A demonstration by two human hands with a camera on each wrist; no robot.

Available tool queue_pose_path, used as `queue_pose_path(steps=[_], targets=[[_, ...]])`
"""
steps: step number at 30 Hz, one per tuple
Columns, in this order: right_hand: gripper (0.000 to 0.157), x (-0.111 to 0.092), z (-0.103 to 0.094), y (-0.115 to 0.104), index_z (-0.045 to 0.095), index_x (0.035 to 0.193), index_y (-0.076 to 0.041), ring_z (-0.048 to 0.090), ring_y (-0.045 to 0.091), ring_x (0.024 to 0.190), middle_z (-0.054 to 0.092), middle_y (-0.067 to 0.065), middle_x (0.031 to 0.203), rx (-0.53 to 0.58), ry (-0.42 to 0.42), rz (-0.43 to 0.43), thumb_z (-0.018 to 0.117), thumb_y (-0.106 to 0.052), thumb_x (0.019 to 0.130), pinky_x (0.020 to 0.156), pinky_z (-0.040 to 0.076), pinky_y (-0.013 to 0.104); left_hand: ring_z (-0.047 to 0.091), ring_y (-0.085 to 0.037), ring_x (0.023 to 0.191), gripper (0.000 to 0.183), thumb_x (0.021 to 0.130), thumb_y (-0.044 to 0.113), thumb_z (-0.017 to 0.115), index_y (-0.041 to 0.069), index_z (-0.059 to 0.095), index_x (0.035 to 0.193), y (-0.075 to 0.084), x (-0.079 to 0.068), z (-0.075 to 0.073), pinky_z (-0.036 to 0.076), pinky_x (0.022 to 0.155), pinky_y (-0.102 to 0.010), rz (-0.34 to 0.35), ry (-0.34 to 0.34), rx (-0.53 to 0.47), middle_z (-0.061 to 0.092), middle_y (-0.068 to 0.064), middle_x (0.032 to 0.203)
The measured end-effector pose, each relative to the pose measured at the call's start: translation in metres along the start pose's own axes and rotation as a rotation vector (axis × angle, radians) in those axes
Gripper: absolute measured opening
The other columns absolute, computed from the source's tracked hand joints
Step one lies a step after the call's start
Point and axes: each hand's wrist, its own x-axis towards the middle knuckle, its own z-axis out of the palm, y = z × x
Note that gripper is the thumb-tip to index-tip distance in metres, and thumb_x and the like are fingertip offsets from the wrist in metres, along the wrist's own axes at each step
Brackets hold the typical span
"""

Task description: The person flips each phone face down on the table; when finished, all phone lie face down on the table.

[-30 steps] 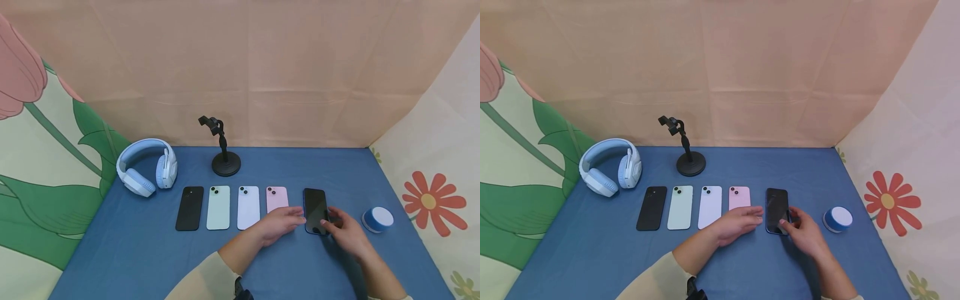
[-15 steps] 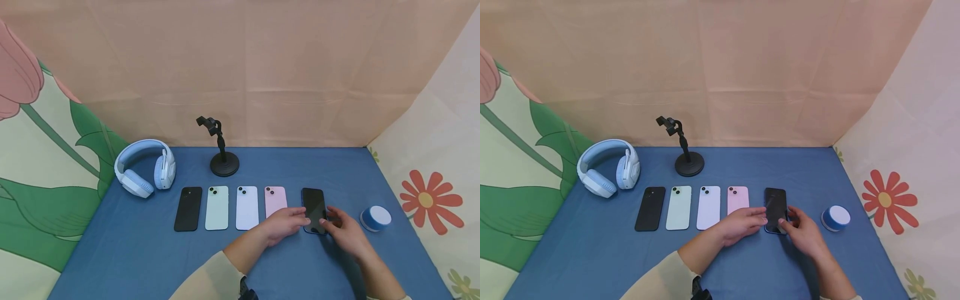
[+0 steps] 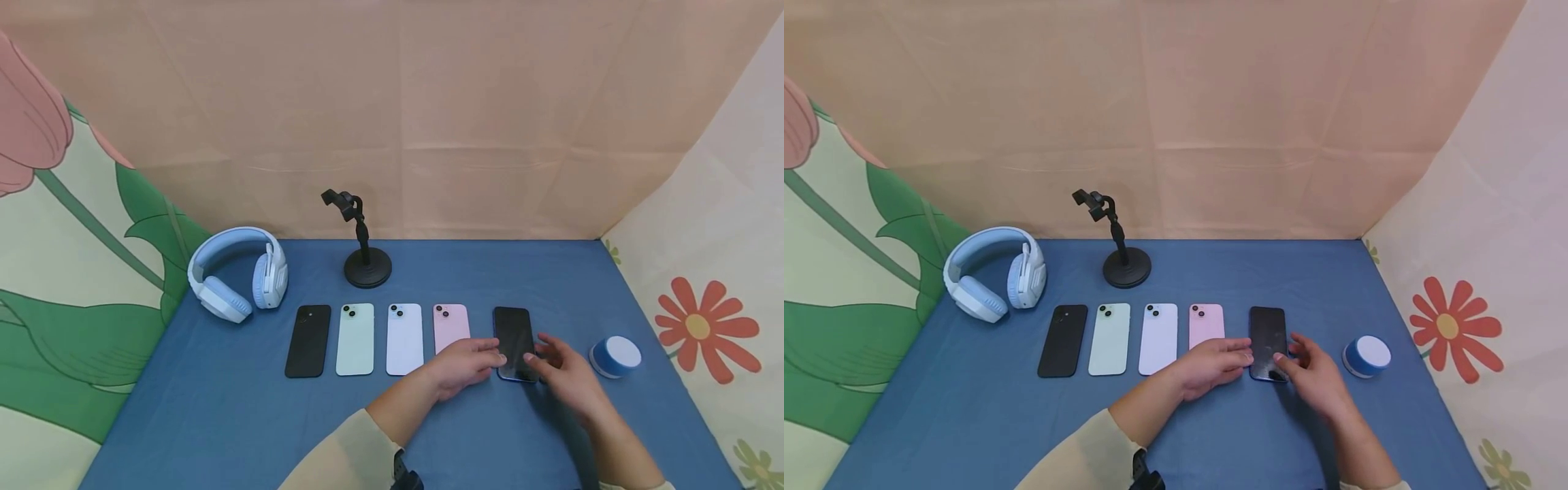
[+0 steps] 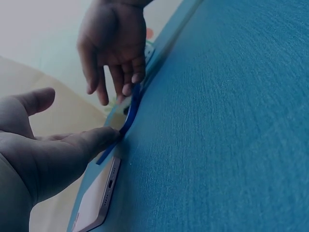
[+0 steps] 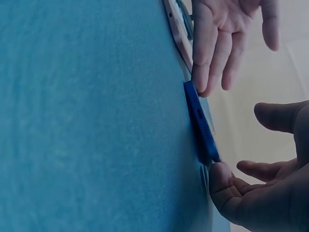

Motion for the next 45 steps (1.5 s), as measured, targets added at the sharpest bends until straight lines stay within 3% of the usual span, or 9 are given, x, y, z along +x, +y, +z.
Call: queue_pose_path(steps=[5, 11, 18, 27, 34, 45], targets=[[0.083, -0.001, -0.002, -0.002, 0.024, 0.163, -0.001, 0.045, 0.046, 0.138, 0.040, 0.031, 0.156, 0.056, 0.002, -0.008, 0.061, -0.045, 0.104, 0.107, 0.047, 0.060, 0.047, -0.024, 0.144, 0.062, 0.102, 0.021, 0.066, -0.007, 0.044, 0.153, -0.001, 0.001, -0.001, 0.040, 0.118, -0.046, 0.001, 0.014, 0.011, 0.049, -0.015, 0.157], [0.073, -0.006, 0.000, -0.009, 0.029, 0.162, -0.002, 0.050, 0.044, 0.136, 0.045, 0.028, 0.154, 0.071, 0.031, -0.093, 0.061, -0.038, 0.106, 0.106, 0.050, 0.056, 0.047, -0.030, 0.145, 0.058, 0.106, 0.029, 0.062, -0.006, 0.049, 0.150, -0.002, -0.001, -0.003, 0.039, 0.118, -0.048, -0.013, 0.016, -0.022, 0.051, -0.014, 0.154], [0.064, -0.009, 0.004, -0.021, 0.035, 0.159, -0.002, 0.055, 0.041, 0.132, 0.051, 0.026, 0.151, 0.096, 0.055, -0.152, 0.060, -0.028, 0.107, 0.097, 0.057, 0.039, 0.049, -0.032, 0.143, 0.062, 0.107, 0.038, 0.058, -0.006, 0.048, 0.150, 0.003, -0.003, -0.008, 0.039, 0.118, -0.049, -0.015, 0.015, -0.076, 0.055, -0.018, 0.151], [0.061, -0.011, 0.013, -0.034, 0.039, 0.159, -0.006, 0.059, 0.033, 0.127, 0.054, 0.019, 0.150, 0.140, 0.055, -0.183, 0.061, -0.028, 0.107, 0.087, 0.053, 0.020, 0.051, -0.032, 0.141, 0.060, 0.107, 0.038, 0.059, -0.004, 0.051, 0.149, 0.008, -0.003, -0.013, 0.040, 0.117, -0.049, -0.018, 0.030, -0.118, 0.056, -0.019, 0.149], [0.057, -0.011, 0.021, -0.041, 0.043, 0.156, -0.007, 0.059, 0.031, 0.123, 0.055, 0.016, 0.149, 0.170, 0.050, -0.198, 0.062, -0.025, 0.106, 0.086, 0.053, 0.019, 0.050, -0.033, 0.142, 0.062, 0.107, 0.040, 0.058, -0.004, 0.050, 0.150, 0.009, -0.005, -0.019, 0.040, 0.117, -0.047, -0.021, 0.024, -0.119, 0.056, -0.019, 0.149], [0.054, -0.011, 0.036, -0.045, 0.046, 0.154, -0.006, 0.058, 0.029, 0.122, 0.054, 0.016, 0.149, 0.276, -0.032, -0.163, 0.056, -0.034, 0.109, 0.087, 0.056, 0.024, 0.049, -0.033, 0.143, 0.062, 0.109, 0.039, 0.054, -0.005, 0.048, 0.151, 0.014, -0.011, -0.025, 0.041, 0.116, -0.049, 0.005, 0.015, -0.100, 0.056, -0.021, 0.148]])
